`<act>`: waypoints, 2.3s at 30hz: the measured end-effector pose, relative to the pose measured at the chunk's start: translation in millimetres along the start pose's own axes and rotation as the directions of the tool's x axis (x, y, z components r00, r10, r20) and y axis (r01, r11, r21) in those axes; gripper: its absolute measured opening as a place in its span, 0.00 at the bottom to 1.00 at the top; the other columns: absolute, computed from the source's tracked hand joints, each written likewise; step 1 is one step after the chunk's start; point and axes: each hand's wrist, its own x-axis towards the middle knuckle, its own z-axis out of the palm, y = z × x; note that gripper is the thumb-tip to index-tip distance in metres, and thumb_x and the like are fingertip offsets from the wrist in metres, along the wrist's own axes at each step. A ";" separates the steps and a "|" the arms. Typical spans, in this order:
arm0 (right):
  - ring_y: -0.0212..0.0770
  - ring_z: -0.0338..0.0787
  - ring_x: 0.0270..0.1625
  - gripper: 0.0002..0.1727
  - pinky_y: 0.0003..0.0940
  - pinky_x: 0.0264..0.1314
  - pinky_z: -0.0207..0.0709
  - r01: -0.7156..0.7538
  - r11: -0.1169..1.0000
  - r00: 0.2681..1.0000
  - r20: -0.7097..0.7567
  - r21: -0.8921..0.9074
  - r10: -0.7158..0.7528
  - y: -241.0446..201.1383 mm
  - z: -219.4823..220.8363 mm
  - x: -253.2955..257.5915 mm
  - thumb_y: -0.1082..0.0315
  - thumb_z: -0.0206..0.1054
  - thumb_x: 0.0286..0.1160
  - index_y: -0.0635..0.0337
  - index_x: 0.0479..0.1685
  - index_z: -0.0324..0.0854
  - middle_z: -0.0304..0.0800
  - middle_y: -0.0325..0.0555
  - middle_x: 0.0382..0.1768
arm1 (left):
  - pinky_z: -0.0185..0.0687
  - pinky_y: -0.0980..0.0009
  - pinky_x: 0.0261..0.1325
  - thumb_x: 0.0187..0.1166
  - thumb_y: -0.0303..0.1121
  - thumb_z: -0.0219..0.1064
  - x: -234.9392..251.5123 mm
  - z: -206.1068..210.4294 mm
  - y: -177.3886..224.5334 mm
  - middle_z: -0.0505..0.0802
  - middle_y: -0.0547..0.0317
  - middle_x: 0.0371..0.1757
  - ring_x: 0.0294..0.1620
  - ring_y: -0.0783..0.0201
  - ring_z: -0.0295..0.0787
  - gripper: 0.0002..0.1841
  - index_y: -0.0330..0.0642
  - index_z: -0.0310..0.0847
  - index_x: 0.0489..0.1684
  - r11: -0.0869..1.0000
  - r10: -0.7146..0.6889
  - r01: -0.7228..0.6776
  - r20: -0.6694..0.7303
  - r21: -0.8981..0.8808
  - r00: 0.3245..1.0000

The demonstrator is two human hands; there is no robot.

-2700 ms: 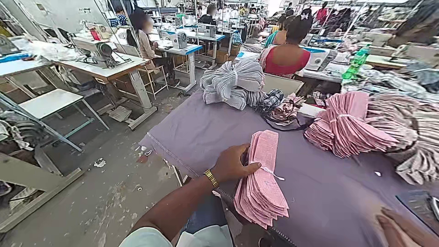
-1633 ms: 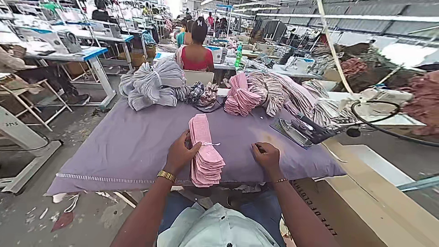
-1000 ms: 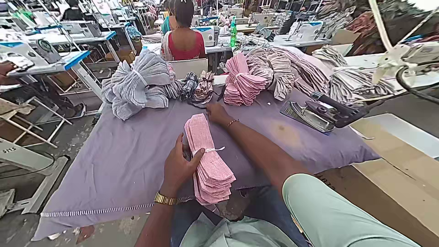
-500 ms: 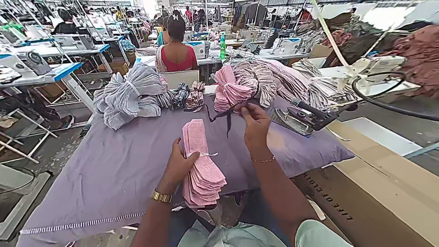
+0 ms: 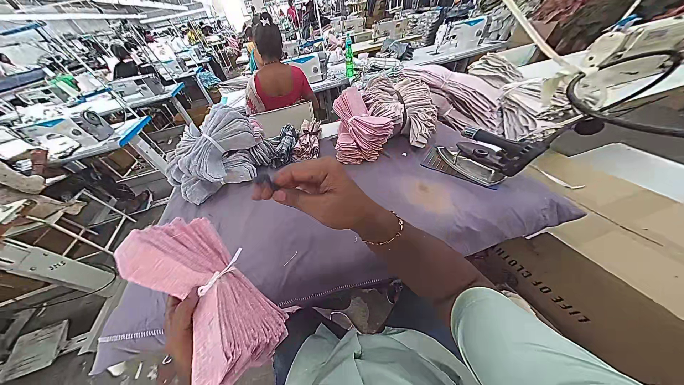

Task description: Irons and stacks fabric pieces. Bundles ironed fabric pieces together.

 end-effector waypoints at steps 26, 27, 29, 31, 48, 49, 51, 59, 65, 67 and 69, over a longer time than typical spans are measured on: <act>0.46 0.97 0.43 0.24 0.43 0.50 0.93 -0.426 0.641 0.523 -0.404 0.638 0.750 26.0 20.6 -164.4 0.69 0.75 0.71 0.74 0.63 0.79 0.95 0.58 0.43 | 0.95 0.58 0.50 0.92 0.39 0.55 36.2 160.7 -47.9 0.95 0.46 0.54 0.47 0.55 0.96 0.22 0.32 0.76 0.75 0.960 -0.154 -0.029 0.610 0.279 0.778; 0.46 0.97 0.40 0.21 0.42 0.47 0.94 -0.440 0.649 0.469 -0.458 0.621 0.755 27.5 14.3 -163.9 0.74 0.75 0.68 0.75 0.59 0.81 0.95 0.58 0.40 | 0.94 0.60 0.54 0.93 0.39 0.54 53.9 160.2 -59.9 0.96 0.52 0.55 0.49 0.60 0.96 0.20 0.35 0.82 0.70 0.902 -0.093 -0.203 0.631 0.381 0.770; 0.41 0.96 0.38 0.17 0.37 0.44 0.93 -0.496 0.644 0.420 -0.489 0.582 0.765 29.4 -2.9 -169.9 0.75 0.73 0.65 0.72 0.55 0.83 0.95 0.55 0.37 | 0.84 0.57 0.71 0.88 0.40 0.60 92.5 150.4 -85.7 0.92 0.60 0.65 0.66 0.65 0.88 0.18 0.46 0.86 0.69 0.683 -0.067 -0.505 0.734 0.527 0.676; 0.34 0.93 0.35 0.12 0.31 0.41 0.90 -0.534 0.632 0.415 -0.478 0.561 0.774 29.0 -17.1 -177.8 0.73 0.67 0.66 0.66 0.48 0.86 0.94 0.47 0.34 | 0.72 0.45 0.81 0.81 0.35 0.64 119.1 139.9 -105.4 0.87 0.57 0.75 0.80 0.56 0.78 0.21 0.50 0.84 0.73 0.481 -0.228 -0.665 0.814 0.571 0.534; 0.38 0.93 0.36 0.15 0.34 0.43 0.89 -0.536 0.542 0.502 -0.272 0.647 0.821 115.2 26.7 -100.5 0.78 0.68 0.68 0.72 0.54 0.87 0.93 0.53 0.36 | 0.85 0.45 0.42 0.87 0.46 0.57 143.3 56.7 -57.5 0.91 0.58 0.36 0.39 0.54 0.90 0.15 0.65 0.94 0.56 0.118 -0.193 -0.686 0.694 0.718 0.694; 0.39 0.93 0.35 0.11 0.36 0.42 0.89 -0.583 0.522 0.459 -0.278 0.623 0.844 129.4 31.8 -100.9 0.76 0.69 0.70 0.71 0.49 0.87 0.93 0.52 0.34 | 0.85 0.44 0.43 0.87 0.46 0.58 144.5 53.4 -55.0 0.91 0.57 0.36 0.38 0.54 0.90 0.16 0.65 0.94 0.56 0.112 -0.194 -0.668 0.676 0.735 0.711; 0.40 0.92 0.32 0.10 0.38 0.39 0.88 -0.664 0.501 0.413 -0.287 0.555 0.864 147.7 38.3 -105.3 0.68 0.70 0.77 0.68 0.36 0.86 0.92 0.51 0.29 | 0.85 0.46 0.45 0.87 0.48 0.58 146.9 46.6 -58.2 0.92 0.59 0.37 0.39 0.56 0.90 0.16 0.64 0.94 0.56 0.124 -0.189 -0.641 0.652 0.757 0.734; 0.33 0.86 0.28 0.23 0.37 0.36 0.81 -0.760 0.650 0.612 -0.322 0.011 0.722 125.1 21.1 -121.1 0.54 0.61 0.88 0.59 0.28 0.91 0.88 0.40 0.23 | 0.82 0.34 0.57 0.74 0.43 0.64 142.1 57.3 -54.1 0.96 0.55 0.52 0.56 0.48 0.92 0.15 0.57 0.96 0.48 0.149 -0.305 -0.396 0.423 0.906 0.853; 0.47 0.80 0.80 0.27 0.58 0.78 0.72 -0.533 0.382 0.774 -0.252 -0.755 0.581 125.4 -37.0 -137.4 0.44 0.63 0.82 0.49 0.71 0.87 0.86 0.44 0.73 | 0.90 0.53 0.63 0.75 0.66 0.68 161.0 98.9 -97.4 0.83 0.42 0.77 0.57 0.56 0.95 0.50 0.40 0.59 0.91 0.614 -0.338 -0.138 0.417 0.777 0.844; 0.58 0.82 0.73 0.29 0.63 0.70 0.75 -0.442 0.254 0.714 -0.166 -0.860 0.680 125.3 -42.8 -143.7 0.45 0.62 0.81 0.54 0.73 0.83 0.87 0.54 0.68 | 0.90 0.52 0.63 0.68 0.63 0.77 171.7 115.1 -115.1 0.88 0.42 0.71 0.55 0.55 0.95 0.55 0.42 0.54 0.93 0.696 -0.372 -0.068 0.440 0.715 0.818; 0.54 0.92 0.52 0.20 0.54 0.52 0.86 -0.344 0.282 0.759 -0.089 -0.896 0.645 116.8 -36.7 -158.5 0.54 0.63 0.81 0.57 0.60 0.89 0.91 0.54 0.49 | 0.88 0.52 0.68 0.66 0.59 0.80 180.4 124.1 -129.6 0.86 0.45 0.74 0.63 0.56 0.92 0.56 0.47 0.51 0.95 0.755 -0.395 -0.031 0.492 0.655 0.776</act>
